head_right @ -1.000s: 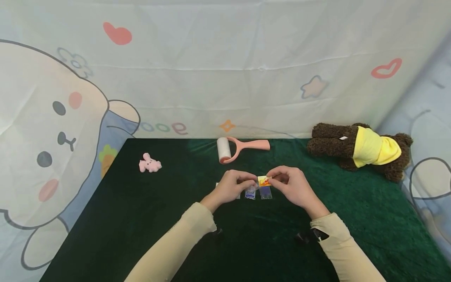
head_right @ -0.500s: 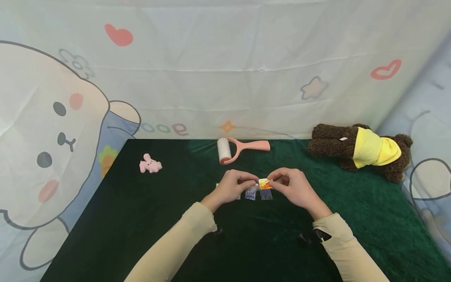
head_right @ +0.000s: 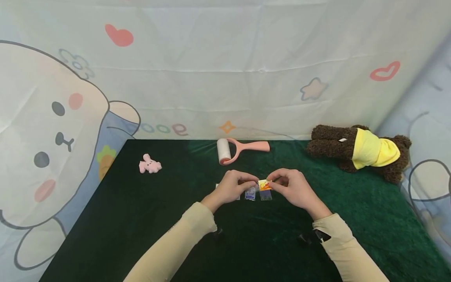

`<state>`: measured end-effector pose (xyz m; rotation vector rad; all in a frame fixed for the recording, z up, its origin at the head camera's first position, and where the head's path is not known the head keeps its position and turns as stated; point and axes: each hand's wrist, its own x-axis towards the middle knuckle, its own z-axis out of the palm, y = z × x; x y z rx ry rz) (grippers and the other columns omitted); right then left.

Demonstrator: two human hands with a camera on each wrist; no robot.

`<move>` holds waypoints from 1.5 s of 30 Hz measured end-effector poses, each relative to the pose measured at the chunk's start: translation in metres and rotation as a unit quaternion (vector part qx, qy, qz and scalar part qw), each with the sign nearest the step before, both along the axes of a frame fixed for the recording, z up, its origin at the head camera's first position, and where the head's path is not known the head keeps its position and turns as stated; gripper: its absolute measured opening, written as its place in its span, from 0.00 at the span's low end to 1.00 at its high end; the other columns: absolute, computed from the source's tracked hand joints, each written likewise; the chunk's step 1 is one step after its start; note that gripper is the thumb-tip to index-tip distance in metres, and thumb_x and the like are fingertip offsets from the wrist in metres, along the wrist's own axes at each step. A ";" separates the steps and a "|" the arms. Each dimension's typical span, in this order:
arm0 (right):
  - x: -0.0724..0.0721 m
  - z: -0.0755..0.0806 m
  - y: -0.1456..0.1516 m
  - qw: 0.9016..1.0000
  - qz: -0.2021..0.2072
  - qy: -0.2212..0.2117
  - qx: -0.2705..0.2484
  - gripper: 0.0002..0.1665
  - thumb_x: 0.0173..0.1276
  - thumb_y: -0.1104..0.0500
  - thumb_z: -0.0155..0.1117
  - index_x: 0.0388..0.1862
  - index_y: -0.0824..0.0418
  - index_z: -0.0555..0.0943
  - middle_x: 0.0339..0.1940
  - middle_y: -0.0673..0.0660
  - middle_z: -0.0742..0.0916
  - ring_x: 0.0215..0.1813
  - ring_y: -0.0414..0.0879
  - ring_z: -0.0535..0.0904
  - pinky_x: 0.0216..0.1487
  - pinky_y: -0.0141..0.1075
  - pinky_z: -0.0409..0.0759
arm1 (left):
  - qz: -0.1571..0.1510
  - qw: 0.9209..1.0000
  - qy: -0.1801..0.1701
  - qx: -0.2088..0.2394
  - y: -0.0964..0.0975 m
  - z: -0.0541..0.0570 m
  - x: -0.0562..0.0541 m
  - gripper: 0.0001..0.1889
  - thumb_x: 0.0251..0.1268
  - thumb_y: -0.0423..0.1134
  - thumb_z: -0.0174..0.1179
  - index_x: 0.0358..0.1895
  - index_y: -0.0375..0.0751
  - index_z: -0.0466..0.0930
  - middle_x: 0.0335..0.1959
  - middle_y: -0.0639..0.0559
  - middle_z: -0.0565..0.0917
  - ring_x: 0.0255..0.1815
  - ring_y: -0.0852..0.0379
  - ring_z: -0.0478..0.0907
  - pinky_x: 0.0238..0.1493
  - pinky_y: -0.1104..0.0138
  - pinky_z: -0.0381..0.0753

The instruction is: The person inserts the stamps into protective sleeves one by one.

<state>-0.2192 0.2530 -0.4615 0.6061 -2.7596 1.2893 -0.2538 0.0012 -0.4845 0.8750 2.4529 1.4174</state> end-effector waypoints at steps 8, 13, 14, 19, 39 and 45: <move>0.002 0.002 -0.002 1.000 0.001 0.014 -0.007 0.07 0.73 0.66 0.70 0.48 0.60 0.88 0.45 0.58 0.89 0.37 0.43 0.84 0.35 0.34 0.83 | 0.004 1.000 -0.010 -0.003 -0.001 0.001 -0.001 0.14 0.77 0.41 0.64 0.59 0.45 0.89 0.45 0.54 0.90 0.30 0.51 0.83 0.27 0.70 0.79; 0.001 0.002 -0.003 1.000 0.005 0.017 -0.003 0.08 0.73 0.66 0.70 0.48 0.59 0.88 0.45 0.57 0.89 0.37 0.42 0.84 0.35 0.34 0.83 | 0.004 1.000 -0.012 -0.007 -0.002 0.001 -0.001 0.14 0.78 0.41 0.63 0.59 0.45 0.89 0.45 0.52 0.90 0.29 0.51 0.83 0.27 0.70 0.80; 0.001 0.002 -0.003 1.000 0.006 0.018 -0.002 0.08 0.73 0.66 0.70 0.48 0.59 0.88 0.45 0.57 0.89 0.37 0.42 0.84 0.35 0.34 0.83 | 0.003 1.000 -0.010 -0.007 -0.001 0.001 -0.001 0.14 0.78 0.41 0.63 0.59 0.45 0.89 0.45 0.52 0.90 0.30 0.53 0.83 0.28 0.70 0.81; 0.001 0.000 -0.004 1.000 0.012 0.021 0.002 0.08 0.72 0.66 0.71 0.48 0.58 0.88 0.45 0.56 0.89 0.36 0.41 0.84 0.35 0.34 0.83 | -0.002 1.000 0.006 -0.006 0.000 0.002 -0.002 0.13 0.78 0.39 0.63 0.59 0.43 0.89 0.48 0.52 0.91 0.34 0.57 0.84 0.32 0.72 0.82; 0.001 -0.006 -0.006 1.000 -0.007 0.010 0.000 0.09 0.72 0.66 0.71 0.49 0.58 0.88 0.44 0.55 0.89 0.35 0.43 0.83 0.32 0.35 0.81 | -0.013 0.999 0.041 -0.014 0.002 0.001 0.000 0.10 0.78 0.41 0.64 0.54 0.45 0.88 0.42 0.58 0.89 0.35 0.64 0.78 0.38 0.73 0.80; 0.002 -0.006 -0.006 1.000 -0.004 0.013 0.001 0.08 0.72 0.65 0.71 0.48 0.58 0.88 0.41 0.54 0.89 0.33 0.42 0.83 0.30 0.35 0.80 | -0.034 0.999 0.038 -0.011 0.000 0.000 0.002 0.14 0.75 0.44 0.67 0.58 0.46 0.87 0.47 0.55 0.88 0.34 0.65 0.79 0.37 0.72 0.81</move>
